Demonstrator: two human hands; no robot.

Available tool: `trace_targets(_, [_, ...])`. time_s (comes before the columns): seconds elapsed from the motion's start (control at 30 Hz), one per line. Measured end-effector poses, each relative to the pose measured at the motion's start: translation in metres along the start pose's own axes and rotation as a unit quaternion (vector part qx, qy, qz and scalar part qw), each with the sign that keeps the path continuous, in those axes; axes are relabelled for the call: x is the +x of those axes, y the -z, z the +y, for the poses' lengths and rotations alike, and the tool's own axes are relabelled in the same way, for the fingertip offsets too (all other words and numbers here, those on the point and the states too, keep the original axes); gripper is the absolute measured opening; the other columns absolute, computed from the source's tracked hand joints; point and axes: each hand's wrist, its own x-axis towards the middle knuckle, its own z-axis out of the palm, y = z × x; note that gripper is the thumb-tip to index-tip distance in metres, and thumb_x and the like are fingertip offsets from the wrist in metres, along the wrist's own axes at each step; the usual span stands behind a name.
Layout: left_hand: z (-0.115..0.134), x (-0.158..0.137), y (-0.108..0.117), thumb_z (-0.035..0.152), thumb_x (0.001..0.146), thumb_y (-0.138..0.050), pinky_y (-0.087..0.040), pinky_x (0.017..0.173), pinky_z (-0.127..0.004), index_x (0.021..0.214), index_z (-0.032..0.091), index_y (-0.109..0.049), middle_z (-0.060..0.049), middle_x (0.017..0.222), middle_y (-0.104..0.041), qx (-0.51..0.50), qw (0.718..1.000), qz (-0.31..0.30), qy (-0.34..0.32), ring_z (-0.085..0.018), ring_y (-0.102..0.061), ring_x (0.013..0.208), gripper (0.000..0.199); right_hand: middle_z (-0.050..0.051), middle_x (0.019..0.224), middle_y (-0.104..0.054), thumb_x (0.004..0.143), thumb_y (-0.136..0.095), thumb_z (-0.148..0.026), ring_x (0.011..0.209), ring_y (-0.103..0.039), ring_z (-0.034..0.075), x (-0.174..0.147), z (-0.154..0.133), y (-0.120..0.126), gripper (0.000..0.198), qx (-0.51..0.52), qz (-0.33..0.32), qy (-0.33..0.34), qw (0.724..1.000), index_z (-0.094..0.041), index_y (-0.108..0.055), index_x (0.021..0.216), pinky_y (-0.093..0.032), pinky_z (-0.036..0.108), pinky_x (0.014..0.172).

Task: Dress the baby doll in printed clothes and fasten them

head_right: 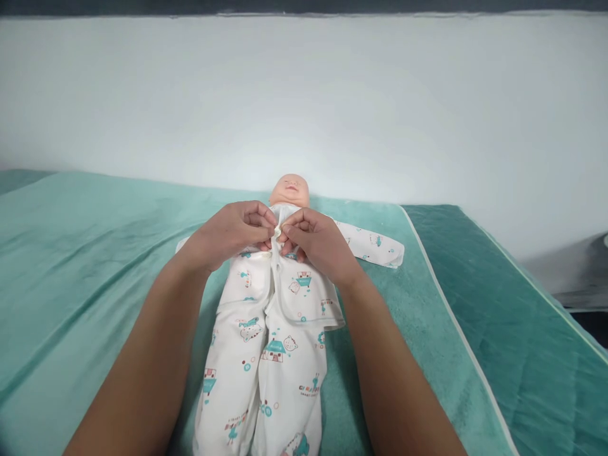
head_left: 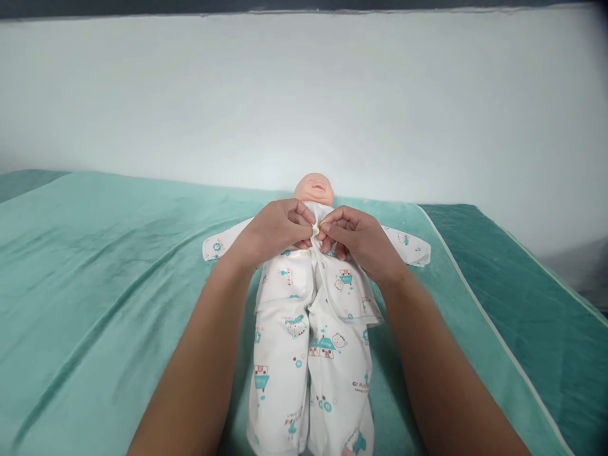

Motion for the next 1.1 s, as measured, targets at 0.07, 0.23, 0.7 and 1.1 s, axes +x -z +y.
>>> trace_targets(0.07, [0.001, -0.001, -0.001, 0.014, 0.068, -0.062, -0.044, 0.055, -0.021, 0.086, 0.019, -0.058, 0.002, 0.065, -0.061, -0.014, 1.0, 0.0, -0.004, -0.009, -0.057, 0.059, 0.019, 0.0, 0.072, -0.069, 0.082, -0.065, -0.027, 0.056, -0.06, 0.008, 0.0, 0.0, 0.0, 0.01, -0.002, -0.001, 0.0, 1.0, -0.018, -0.061, 0.079, -0.04, 0.017, 0.044])
trace_targets(0.23, [0.002, 0.0, -0.002, 0.012, 0.069, -0.063, -0.044, 0.056, -0.021, 0.088, 0.019, -0.056, 0.004, 0.063, -0.058, -0.062, 0.998, -0.006, 0.006, -0.009, -0.055, 0.057, 0.021, 0.0, 0.072, -0.068, 0.082, -0.065, -0.028, 0.055, -0.059, 0.008, 0.0, -0.001, -0.001, 0.011, -0.006, 0.008, -0.007, 1.0, -0.018, -0.061, 0.079, -0.039, 0.018, 0.043])
trace_targets(0.7, [0.004, -0.004, -0.001, 0.013, 0.072, -0.057, -0.039, 0.051, -0.021, 0.094, 0.02, -0.054, 0.003, 0.059, -0.059, -0.039, 0.999, -0.023, 0.022, -0.009, -0.053, 0.053, 0.023, -0.006, 0.061, -0.058, 0.085, -0.059, -0.02, 0.052, -0.053, 0.008, -0.003, -0.005, -0.004, 0.005, -0.064, -0.019, 0.002, 0.998, -0.022, -0.055, 0.087, -0.035, 0.019, 0.043])
trace_targets(1.1, [-0.009, -0.041, 0.004, 0.034, 0.078, -0.066, -0.037, 0.049, -0.023, 0.077, 0.018, -0.061, 0.002, 0.06, -0.053, 0.003, 1.0, -0.024, 0.016, -0.009, -0.047, 0.052, 0.016, -0.001, 0.052, -0.049, 0.077, -0.072, -0.043, 0.047, -0.035, 0.012, -0.048, -0.039, -0.022, 0.041, -0.466, -0.011, -0.013, 0.884, -0.023, -0.041, 0.059, -0.021, 0.03, 0.047])
